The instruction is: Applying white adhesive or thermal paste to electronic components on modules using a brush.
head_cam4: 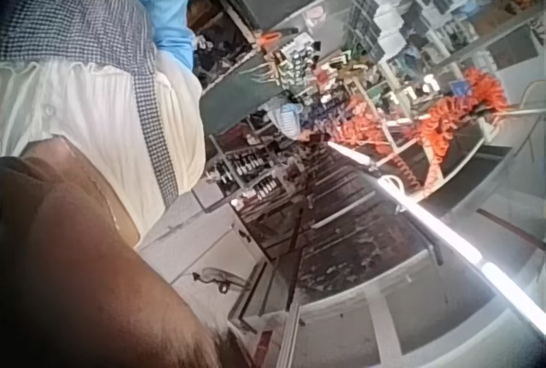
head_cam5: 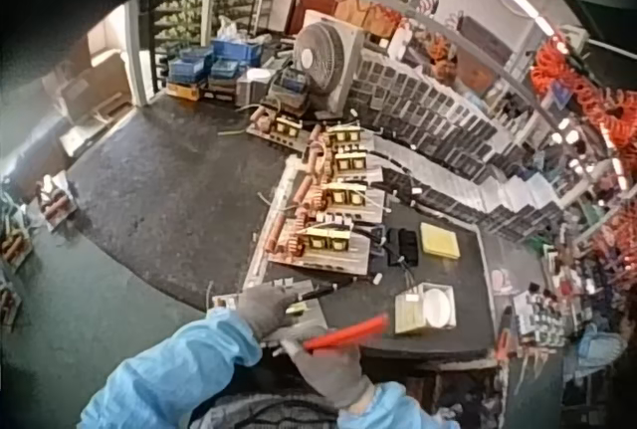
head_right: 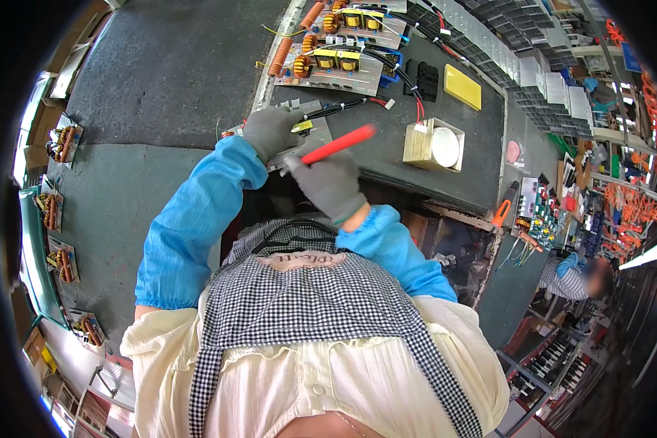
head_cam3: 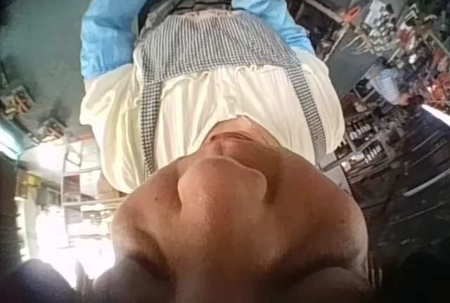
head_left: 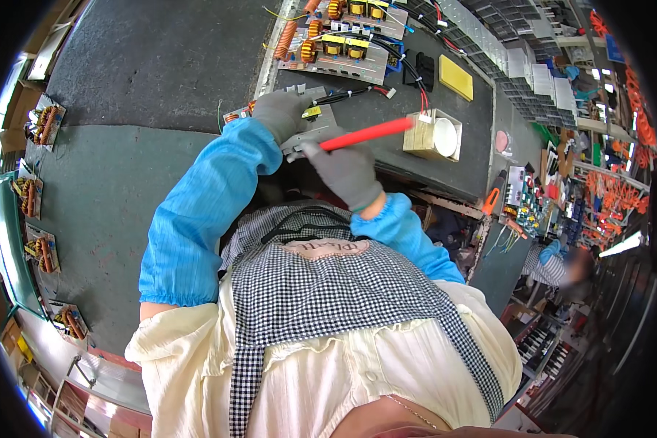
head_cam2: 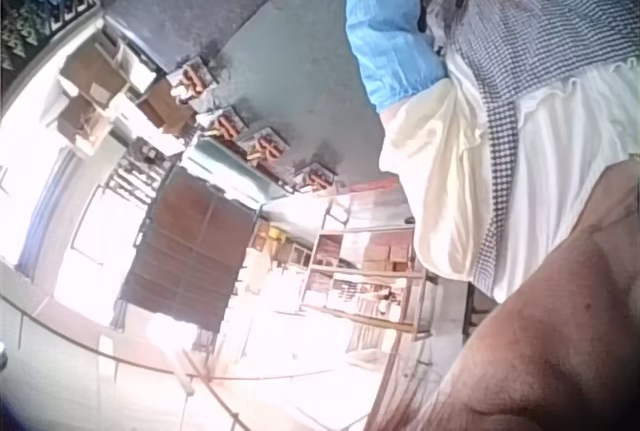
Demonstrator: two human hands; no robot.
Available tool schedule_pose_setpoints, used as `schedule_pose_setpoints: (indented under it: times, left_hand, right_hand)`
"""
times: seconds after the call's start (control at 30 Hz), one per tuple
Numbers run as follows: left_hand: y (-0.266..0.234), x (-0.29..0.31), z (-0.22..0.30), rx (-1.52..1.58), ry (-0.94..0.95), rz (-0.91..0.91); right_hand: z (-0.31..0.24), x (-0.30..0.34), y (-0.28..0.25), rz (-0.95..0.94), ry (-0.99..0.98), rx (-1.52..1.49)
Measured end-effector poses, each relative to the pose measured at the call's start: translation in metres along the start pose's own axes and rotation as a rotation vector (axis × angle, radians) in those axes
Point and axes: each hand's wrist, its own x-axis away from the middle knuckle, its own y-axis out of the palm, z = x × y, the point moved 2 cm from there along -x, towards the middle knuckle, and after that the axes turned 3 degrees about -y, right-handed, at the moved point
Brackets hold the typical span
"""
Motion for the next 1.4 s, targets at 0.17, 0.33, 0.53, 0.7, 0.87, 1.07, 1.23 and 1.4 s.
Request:
schedule_pose_setpoints:
  times: [0.17,0.33,0.53,0.7,0.87,1.07,1.23,1.4]
  left_hand:
    - [0.008,0.016,0.008,-0.005,-0.089,0.067]
    - [0.032,0.022,0.005,0.025,-0.067,0.359]
    - [0.015,0.014,0.002,0.023,-0.042,0.214]
    - [-0.002,0.018,0.011,-0.012,-0.039,0.101]
    - [0.003,0.018,0.010,-0.007,-0.046,0.132]
    - [0.011,0.015,0.009,-0.006,-0.072,0.173]
    - [0.010,0.016,0.014,0.001,-0.132,0.138]
    - [0.013,0.017,0.017,-0.021,-0.164,0.131]
  right_hand:
    - [0.012,-0.007,-0.072,0.103,0.487,-0.324]
    - [0.034,-0.031,-0.086,0.281,0.296,-0.421]
    - [0.042,-0.060,-0.066,0.117,0.082,-0.333]
    - [0.065,-0.085,-0.052,-0.053,-0.055,-0.317]
    - [0.082,-0.107,-0.024,-0.359,-0.204,-0.154]
    - [0.091,-0.115,0.000,-0.408,-0.286,-0.127]
    - [0.083,-0.122,-0.010,-0.249,-0.403,-0.020]
    - [0.055,-0.124,-0.026,-0.341,-0.305,-0.190]
